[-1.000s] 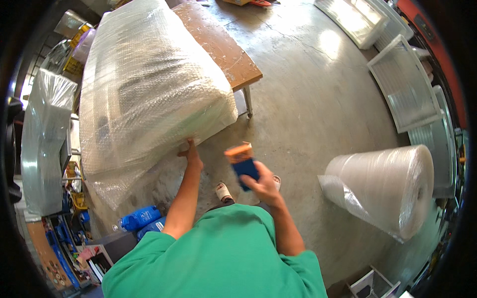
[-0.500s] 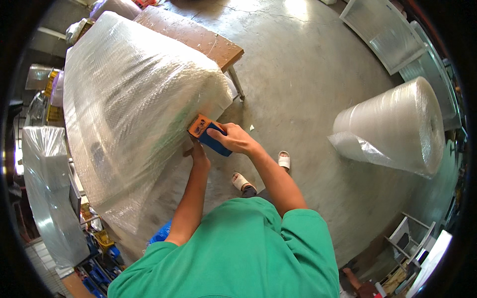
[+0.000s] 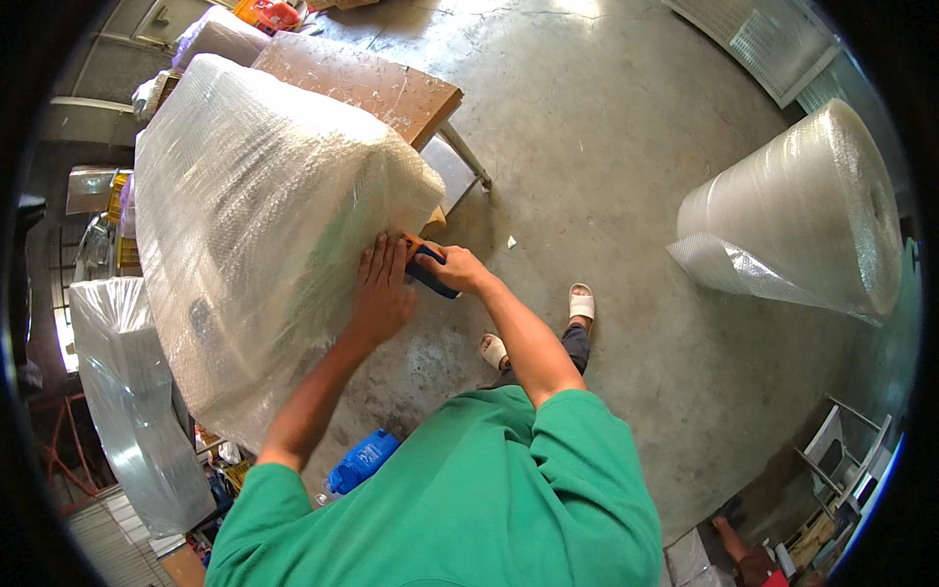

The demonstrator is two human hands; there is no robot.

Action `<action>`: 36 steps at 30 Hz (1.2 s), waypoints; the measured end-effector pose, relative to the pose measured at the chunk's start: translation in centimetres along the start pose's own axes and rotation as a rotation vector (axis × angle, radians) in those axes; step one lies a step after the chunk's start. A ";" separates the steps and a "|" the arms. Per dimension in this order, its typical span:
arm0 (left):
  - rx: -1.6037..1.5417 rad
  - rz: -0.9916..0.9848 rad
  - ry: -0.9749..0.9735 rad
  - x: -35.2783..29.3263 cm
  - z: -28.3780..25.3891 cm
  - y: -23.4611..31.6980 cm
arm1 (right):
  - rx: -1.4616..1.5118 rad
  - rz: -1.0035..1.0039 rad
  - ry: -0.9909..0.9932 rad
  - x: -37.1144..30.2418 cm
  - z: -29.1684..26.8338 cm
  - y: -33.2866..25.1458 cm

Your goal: The person wraps a large piece of furniture with bubble wrap and secures it with packing tape. They then write on the wrapped surface with a marker and place the marker on a nearby table.

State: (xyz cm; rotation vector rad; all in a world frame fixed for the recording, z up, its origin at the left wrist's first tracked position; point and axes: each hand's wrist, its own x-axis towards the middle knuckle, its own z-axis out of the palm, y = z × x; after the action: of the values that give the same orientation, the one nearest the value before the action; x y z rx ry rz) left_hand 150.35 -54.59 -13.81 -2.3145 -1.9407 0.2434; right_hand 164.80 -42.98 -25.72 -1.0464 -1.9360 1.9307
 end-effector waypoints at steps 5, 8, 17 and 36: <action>0.513 0.117 -0.086 0.4 3.0 -2.7 | -0.296 0.214 -0.062 0.1 -2.0 -1.5; 0.603 0.084 -0.141 0.8 2.9 -2.0 | -0.472 0.201 0.040 -0.2 -2.1 -3.6; 0.829 -0.016 0.113 3.2 6.8 -2.0 | -1.484 0.421 -0.144 5.5 -1.6 -6.7; -1.707 -1.309 0.719 -11.1 -1.9 -0.4 | 0.296 0.005 0.115 -12.8 1.4 -3.3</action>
State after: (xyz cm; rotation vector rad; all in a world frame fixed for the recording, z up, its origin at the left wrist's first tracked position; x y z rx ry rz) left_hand 148.47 -65.39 -11.33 -0.1884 -2.7141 -2.4932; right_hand 172.11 -51.52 -18.63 -1.0503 -1.5294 2.0315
